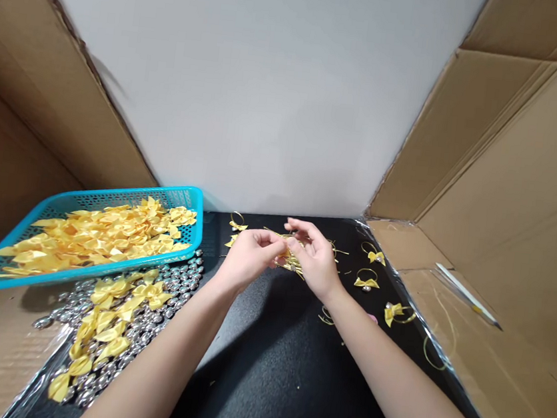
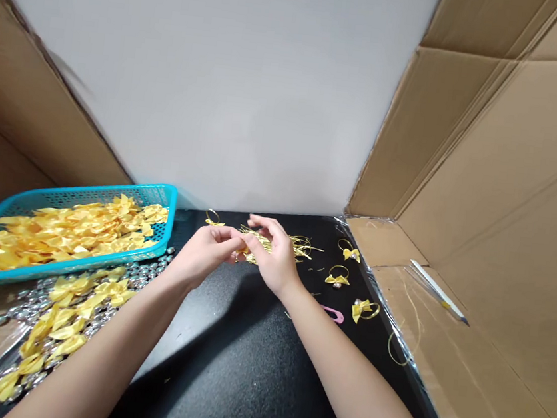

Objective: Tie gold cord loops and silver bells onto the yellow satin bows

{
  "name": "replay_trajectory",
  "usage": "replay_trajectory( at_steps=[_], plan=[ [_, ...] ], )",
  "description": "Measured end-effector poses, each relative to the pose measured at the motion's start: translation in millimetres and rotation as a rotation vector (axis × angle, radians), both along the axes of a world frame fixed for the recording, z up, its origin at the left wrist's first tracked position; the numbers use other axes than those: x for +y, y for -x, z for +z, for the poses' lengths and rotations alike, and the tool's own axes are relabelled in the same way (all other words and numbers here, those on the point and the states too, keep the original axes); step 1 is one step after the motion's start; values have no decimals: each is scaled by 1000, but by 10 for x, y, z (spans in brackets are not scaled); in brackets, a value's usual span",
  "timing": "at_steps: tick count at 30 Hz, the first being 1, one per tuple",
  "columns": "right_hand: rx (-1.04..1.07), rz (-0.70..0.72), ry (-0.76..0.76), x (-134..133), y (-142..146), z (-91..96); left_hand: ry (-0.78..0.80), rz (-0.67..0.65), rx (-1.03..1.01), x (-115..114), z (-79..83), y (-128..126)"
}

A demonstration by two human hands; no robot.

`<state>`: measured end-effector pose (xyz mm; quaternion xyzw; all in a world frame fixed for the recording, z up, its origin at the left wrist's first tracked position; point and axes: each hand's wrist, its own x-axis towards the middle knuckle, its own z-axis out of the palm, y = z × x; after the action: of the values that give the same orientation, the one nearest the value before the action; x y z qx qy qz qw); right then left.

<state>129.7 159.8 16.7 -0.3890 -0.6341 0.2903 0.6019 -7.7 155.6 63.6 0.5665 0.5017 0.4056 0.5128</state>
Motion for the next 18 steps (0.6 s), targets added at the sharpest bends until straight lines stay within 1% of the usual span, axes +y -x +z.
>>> replay_trajectory(
  at_steps=[3, 5, 10, 12, 15, 17, 18],
  plan=[
    [80, 170, 49, 37, -34, 16, -15, 9, -17, -8, 46, 17],
    [98, 235, 65, 52, -53, 27, -20, -6, -17, -23, 84, 24],
    [68, 231, 14, 39, -100, 91, -19, -52, 3, -62, 139, 28],
    [-1, 176, -58, 5, -100, 125, -17, -53, 14, -60, 131, 30],
    [-165, 1, -213, -65, -68, 161, -22, -41, 30, -46, 106, 35],
    [-223, -86, -268, -105, -38, 166, -33, -38, 42, -41, 95, 36],
    [-234, -106, -281, -120, -26, 163, -39, -41, 47, -41, 92, 35]
  ],
)
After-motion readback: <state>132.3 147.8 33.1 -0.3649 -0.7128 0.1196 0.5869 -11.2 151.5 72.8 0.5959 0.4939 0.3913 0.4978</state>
